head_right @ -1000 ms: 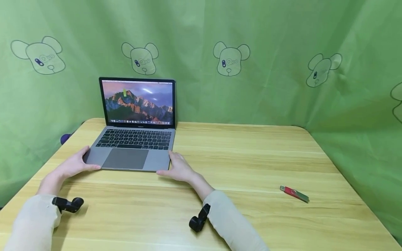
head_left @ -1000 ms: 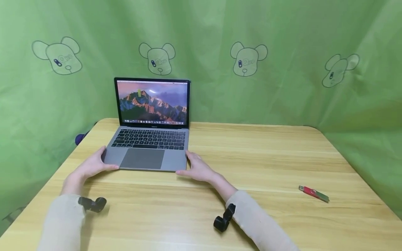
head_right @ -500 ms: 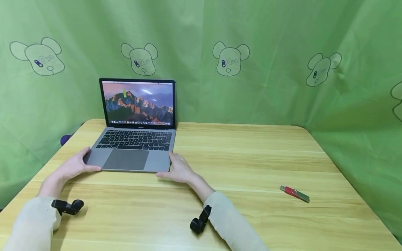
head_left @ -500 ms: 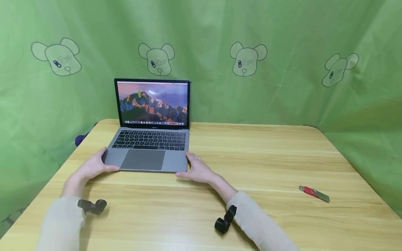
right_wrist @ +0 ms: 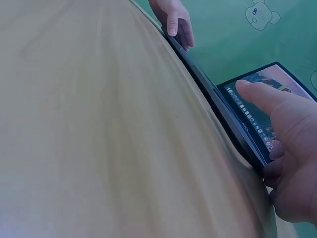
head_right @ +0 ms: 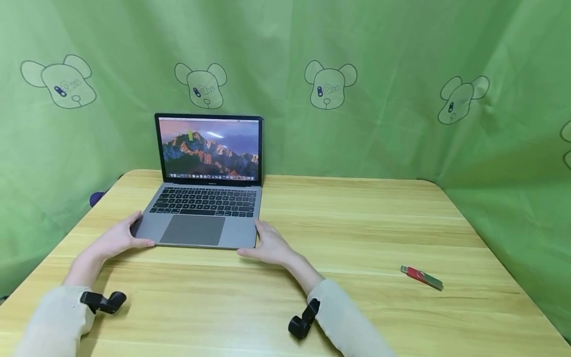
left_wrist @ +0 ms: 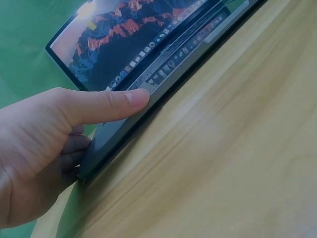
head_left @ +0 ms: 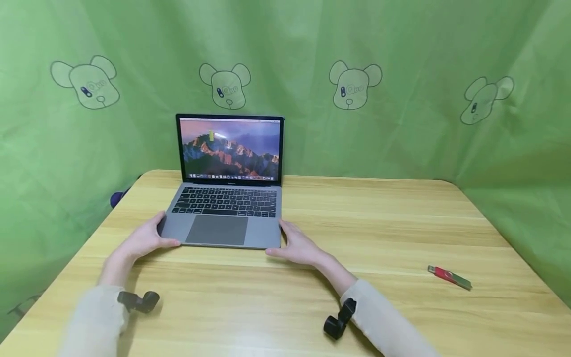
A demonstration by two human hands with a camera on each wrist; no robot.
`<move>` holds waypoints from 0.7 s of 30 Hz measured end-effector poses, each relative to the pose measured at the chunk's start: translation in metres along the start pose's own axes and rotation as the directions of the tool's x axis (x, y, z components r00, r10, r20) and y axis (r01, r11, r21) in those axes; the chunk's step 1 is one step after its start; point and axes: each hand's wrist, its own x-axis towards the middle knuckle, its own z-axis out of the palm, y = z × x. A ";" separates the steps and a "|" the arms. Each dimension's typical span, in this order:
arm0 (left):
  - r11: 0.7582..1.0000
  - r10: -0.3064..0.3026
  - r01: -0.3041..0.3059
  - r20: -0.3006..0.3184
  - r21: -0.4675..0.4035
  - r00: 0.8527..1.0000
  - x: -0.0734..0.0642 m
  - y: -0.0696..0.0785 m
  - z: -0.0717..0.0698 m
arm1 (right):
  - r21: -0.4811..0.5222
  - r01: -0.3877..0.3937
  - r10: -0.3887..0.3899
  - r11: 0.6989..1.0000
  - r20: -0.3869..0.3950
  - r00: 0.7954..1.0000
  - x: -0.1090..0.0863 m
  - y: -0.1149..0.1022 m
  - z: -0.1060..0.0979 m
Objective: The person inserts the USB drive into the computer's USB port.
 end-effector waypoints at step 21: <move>0.995 0.094 -0.093 -0.025 0.024 0.995 0.005 -0.023 -0.007 | -0.041 0.019 -0.021 0.999 -0.029 0.999 0.005 0.006 0.009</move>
